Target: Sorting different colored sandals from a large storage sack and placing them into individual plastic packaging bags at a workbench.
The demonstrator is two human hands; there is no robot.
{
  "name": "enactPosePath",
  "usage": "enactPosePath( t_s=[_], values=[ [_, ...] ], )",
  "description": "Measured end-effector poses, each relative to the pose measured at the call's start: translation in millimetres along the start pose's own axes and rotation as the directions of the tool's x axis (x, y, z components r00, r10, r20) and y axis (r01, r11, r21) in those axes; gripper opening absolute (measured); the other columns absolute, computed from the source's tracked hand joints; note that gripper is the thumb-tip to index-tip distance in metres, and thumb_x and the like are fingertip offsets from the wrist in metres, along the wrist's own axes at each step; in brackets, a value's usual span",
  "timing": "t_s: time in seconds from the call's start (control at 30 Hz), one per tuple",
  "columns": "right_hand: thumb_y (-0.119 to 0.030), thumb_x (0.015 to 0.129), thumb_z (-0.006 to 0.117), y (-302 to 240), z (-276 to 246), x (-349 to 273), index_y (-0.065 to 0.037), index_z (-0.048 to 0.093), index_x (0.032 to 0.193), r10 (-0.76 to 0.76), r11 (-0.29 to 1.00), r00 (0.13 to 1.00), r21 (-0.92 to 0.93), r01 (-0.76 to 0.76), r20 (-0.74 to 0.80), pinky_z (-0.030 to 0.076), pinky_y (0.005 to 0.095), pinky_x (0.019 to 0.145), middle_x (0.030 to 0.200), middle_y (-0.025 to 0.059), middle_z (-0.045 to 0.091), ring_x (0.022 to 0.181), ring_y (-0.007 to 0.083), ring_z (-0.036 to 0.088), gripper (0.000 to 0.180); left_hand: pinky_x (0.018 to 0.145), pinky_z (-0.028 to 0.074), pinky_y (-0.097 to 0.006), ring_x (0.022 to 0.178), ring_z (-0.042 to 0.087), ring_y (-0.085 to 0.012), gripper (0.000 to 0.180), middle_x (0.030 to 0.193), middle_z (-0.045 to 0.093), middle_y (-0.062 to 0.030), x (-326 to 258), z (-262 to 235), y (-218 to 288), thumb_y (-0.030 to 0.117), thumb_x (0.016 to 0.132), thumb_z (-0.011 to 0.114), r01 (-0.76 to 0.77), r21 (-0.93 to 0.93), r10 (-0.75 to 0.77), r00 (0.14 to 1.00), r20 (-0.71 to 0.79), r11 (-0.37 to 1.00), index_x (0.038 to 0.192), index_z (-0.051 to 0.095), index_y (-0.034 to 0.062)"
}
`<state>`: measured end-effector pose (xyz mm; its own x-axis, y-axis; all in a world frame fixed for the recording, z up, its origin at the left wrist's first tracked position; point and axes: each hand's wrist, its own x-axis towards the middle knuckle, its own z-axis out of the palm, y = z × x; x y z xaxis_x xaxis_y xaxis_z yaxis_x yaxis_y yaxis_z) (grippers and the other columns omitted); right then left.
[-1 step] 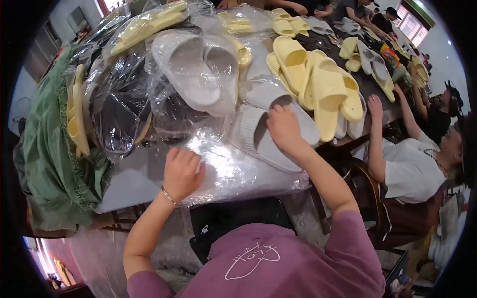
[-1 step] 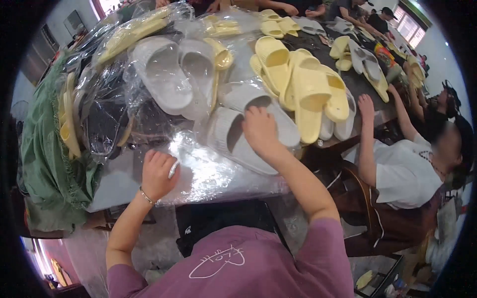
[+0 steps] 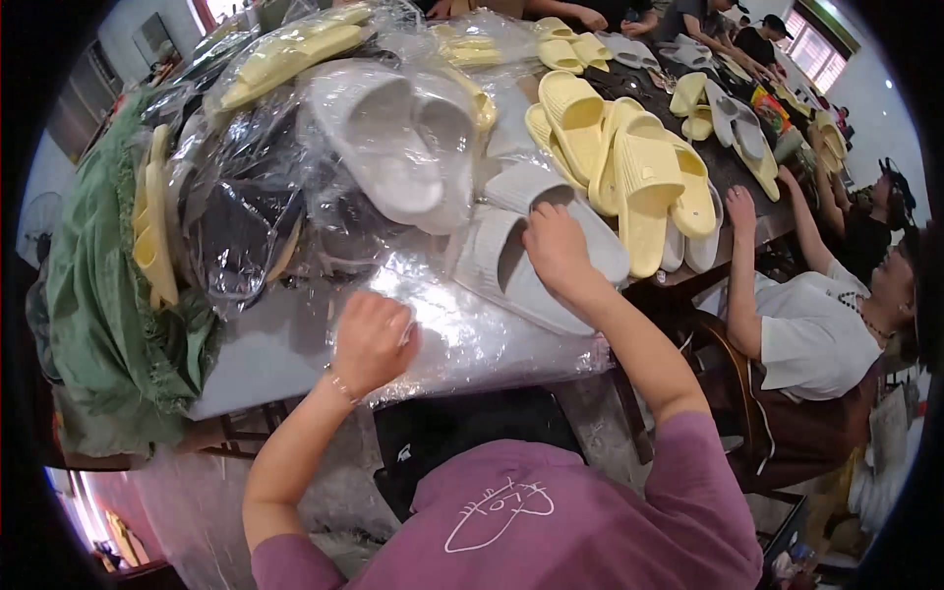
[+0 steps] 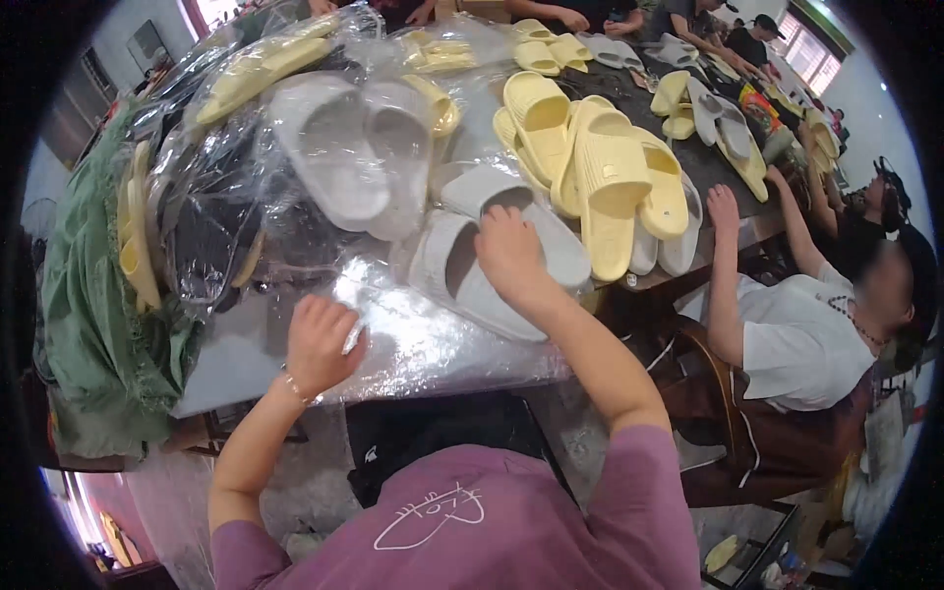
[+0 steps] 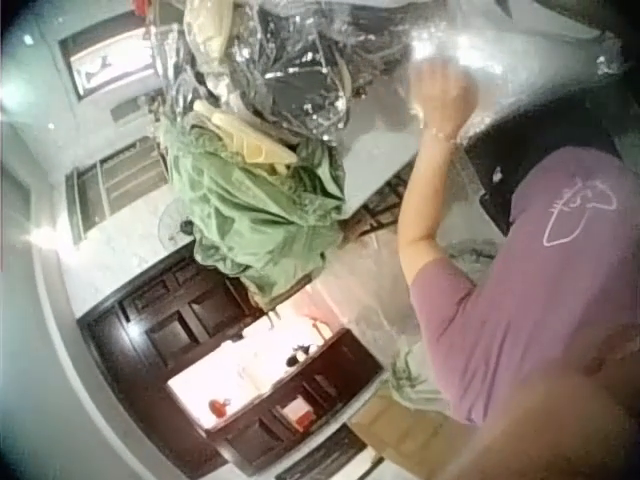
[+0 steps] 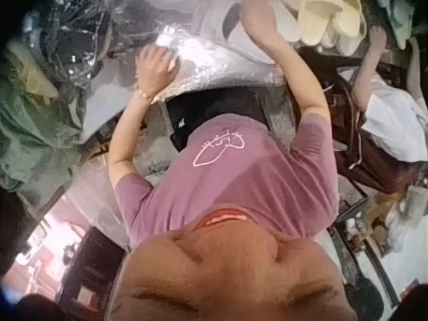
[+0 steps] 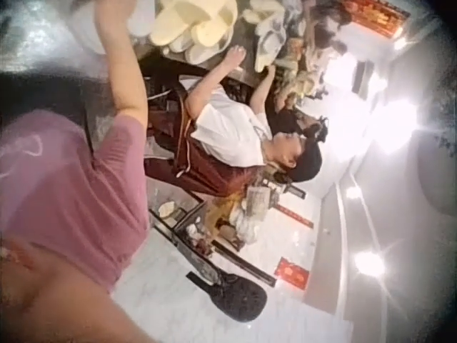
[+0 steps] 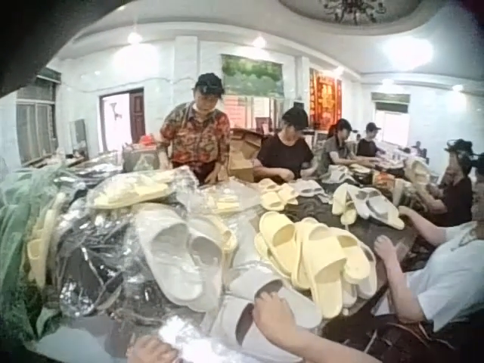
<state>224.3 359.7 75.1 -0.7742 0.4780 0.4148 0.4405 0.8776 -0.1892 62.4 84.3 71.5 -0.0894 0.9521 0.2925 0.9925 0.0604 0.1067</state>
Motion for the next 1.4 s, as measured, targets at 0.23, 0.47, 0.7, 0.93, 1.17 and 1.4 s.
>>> enactPosePath(
  t_s=[0.23, 0.47, 0.7, 0.93, 1.17, 1.4],
  values=[
    [-0.013, 0.081, 0.053, 6.9, -12.0, -2.4, -0.002, 0.058, 0.088, 0.033, 0.999, 0.998, 0.02, -0.032, -0.05, 0.043, 0.0456, 0.078, 0.097, 0.012, 0.054, 0.096, 0.0312, 0.051, 0.014, 0.11, 0.02, -0.049, 0.135, 0.025, -0.0378, 0.063, 0.149, 0.029, 0.0033, 110.0, -6.2, -10.2, 0.011, 0.078, 0.056, -0.06, 0.635, 0.222, 0.959, -0.178, 0.77, 0.135, 0.045, 0.0335],
    [-0.013, 0.081, 0.054, 12.2, -15.5, 2.8, -0.002, 0.058, 0.087, 0.116, 0.991, 0.991, 0.075, -0.111, -0.07, 0.043, 0.0458, 0.079, 0.097, 0.0121, 0.054, 0.096, 0.0314, 0.051, 0.013, 0.111, 0.017, -0.056, 0.135, 0.021, -0.0428, 0.072, 0.151, 0.025, 0.0067, 142.3, -21.3, -23.8, 0.009, 0.073, 0.058, -0.093, 0.473, 0.219, 0.951, -0.219, 0.876, 0.138, 0.04, 0.0348],
    [-0.014, 0.082, 0.055, 5.5, -16.7, 11.8, -0.003, 0.059, 0.088, 0.164, 0.986, 0.985, -0.034, -0.163, 0.046, 0.043, 0.0447, 0.08, 0.096, 0.012, 0.054, 0.097, 0.0311, 0.051, 0.014, 0.111, 0.017, -0.056, 0.139, 0.016, -0.0379, 0.065, 0.152, 0.02, 0.0101, 190.6, -6.9, -59.6, 0.007, 0.077, 0.056, -0.047, 0.404, 0.091, 0.992, -0.092, 0.914, 0.136, 0.044, 0.0324],
    [-0.006, 0.078, 0.056, 20.5, -42.6, -32.7, 0.001, 0.055, 0.084, 0.12, 0.992, 0.993, 0.041, -0.121, 0.016, 0.043, 0.0454, 0.077, 0.092, 0.0151, 0.053, 0.09, 0.0345, 0.051, 0.011, 0.113, 0.017, -0.05, 0.137, 0.024, -0.0278, 0.058, 0.146, 0.032, -0.0039, 173.7, -16.1, -38.8, 0.012, 0.076, 0.06, -0.075, 0.452, 0.159, 0.976, -0.151, 0.889, 0.132, 0.047, 0.016],
    [-0.005, 0.075, 0.057, 23.0, -48.6, -54.0, 0.002, 0.054, 0.086, 0.056, 0.983, 0.996, 0.169, -0.066, 0.064, 0.042, 0.0449, 0.079, 0.09, 0.0172, 0.053, 0.09, 0.0368, 0.05, 0.012, 0.112, 0.009, -0.056, 0.139, 0.02, -0.031, 0.065, 0.145, 0.034, -0.0088, 0.5, -32.3, -14.6, 0.034, 0.078, 0.064, 0.095, 0.47, -0.092, 0.995, -0.031, 0.877, 0.136, 0.043, 0.0161],
    [-0.006, 0.077, 0.055, 16.8, -73.9, -73.2, 0.002, 0.052, 0.084, 0.043, 0.991, 0.999, 0.128, -0.04, -0.017, 0.043, 0.0465, 0.076, 0.09, 0.0191, 0.053, 0.089, 0.0392, 0.051, 0.011, 0.112, 0.012, -0.055, 0.134, 0.029, -0.0333, 0.054, 0.136, 0.044, -0.0099, -8.7, -43.6, -38.0, 0.026, 0.08, 0.062, 0.117, 0.303, -0.074, 0.986, -0.151, 0.946, 0.131, 0.049, 0.0129]
  ],
)
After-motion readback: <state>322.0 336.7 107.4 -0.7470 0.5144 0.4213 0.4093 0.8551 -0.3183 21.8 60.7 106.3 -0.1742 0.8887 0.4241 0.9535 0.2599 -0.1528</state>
